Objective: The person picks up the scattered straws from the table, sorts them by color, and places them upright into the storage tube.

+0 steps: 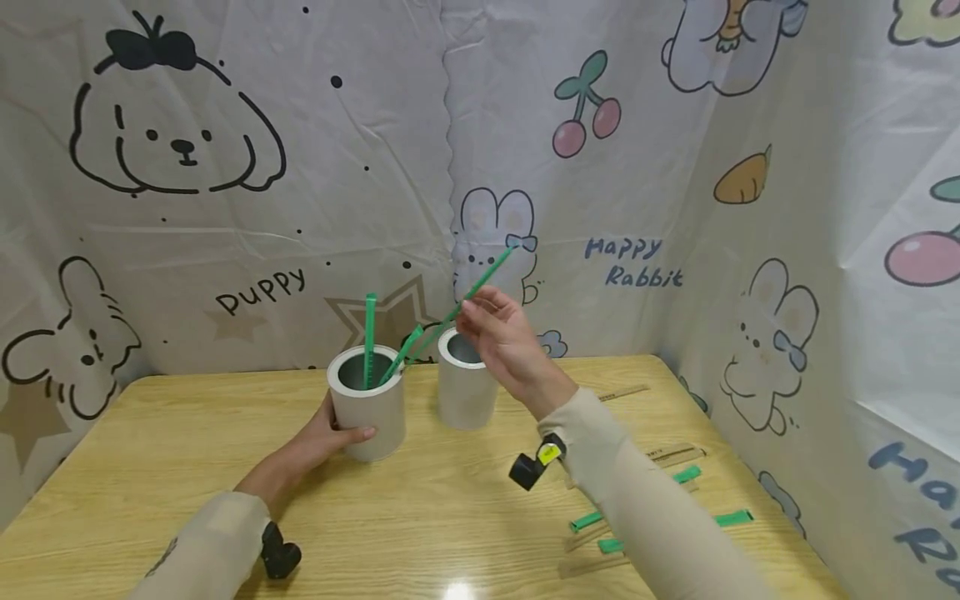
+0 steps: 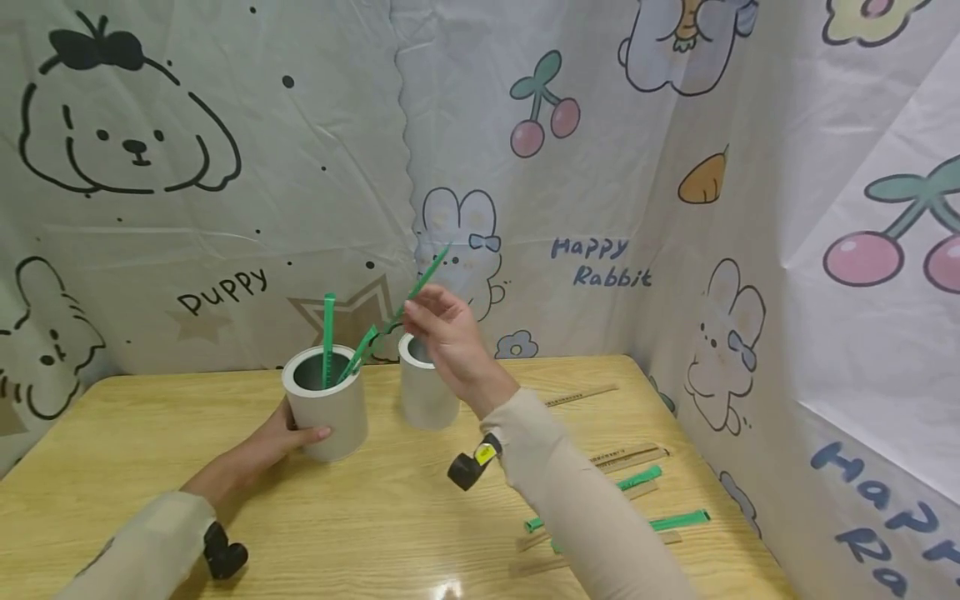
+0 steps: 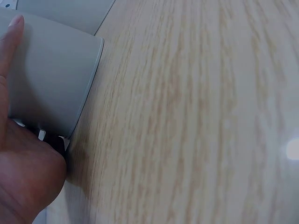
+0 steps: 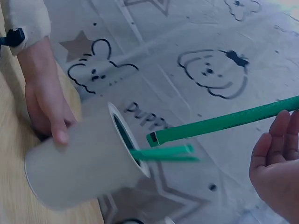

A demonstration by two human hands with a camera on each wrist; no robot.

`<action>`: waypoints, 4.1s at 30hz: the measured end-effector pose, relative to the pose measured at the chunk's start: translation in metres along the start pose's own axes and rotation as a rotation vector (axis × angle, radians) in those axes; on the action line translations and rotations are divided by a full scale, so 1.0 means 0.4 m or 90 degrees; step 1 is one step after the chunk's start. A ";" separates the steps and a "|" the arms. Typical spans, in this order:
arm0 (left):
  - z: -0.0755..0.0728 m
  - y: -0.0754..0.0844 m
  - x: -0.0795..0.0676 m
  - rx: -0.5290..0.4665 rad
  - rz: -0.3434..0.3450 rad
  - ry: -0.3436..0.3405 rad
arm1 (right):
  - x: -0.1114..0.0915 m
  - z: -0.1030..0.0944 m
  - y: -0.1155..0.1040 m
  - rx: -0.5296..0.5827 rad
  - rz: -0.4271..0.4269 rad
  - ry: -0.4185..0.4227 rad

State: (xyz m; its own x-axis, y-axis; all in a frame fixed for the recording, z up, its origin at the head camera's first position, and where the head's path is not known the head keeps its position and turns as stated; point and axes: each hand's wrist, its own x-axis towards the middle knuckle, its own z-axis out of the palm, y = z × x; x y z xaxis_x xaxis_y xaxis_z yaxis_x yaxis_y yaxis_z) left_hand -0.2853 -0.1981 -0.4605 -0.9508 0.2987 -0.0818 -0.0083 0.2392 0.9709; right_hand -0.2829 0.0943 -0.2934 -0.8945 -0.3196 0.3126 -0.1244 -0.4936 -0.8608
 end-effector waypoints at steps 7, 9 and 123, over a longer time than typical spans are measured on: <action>0.000 0.002 0.002 -0.001 0.000 -0.005 | 0.047 0.066 0.117 -0.062 0.013 0.033; 0.000 0.003 0.003 -0.003 0.001 -0.005 | 0.051 0.063 0.144 -0.098 0.027 0.043; 0.008 -0.008 0.004 -0.021 -0.016 0.027 | 0.099 0.187 0.142 -0.190 -0.132 0.205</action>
State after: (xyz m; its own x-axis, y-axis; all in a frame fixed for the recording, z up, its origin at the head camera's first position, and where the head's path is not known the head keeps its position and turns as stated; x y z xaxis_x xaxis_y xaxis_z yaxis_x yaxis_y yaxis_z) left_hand -0.2857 -0.1953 -0.4645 -0.9626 0.2529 -0.0975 -0.0421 0.2161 0.9755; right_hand -0.2933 -0.0070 -0.2996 -0.9197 0.0513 0.3893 -0.3891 -0.2522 -0.8860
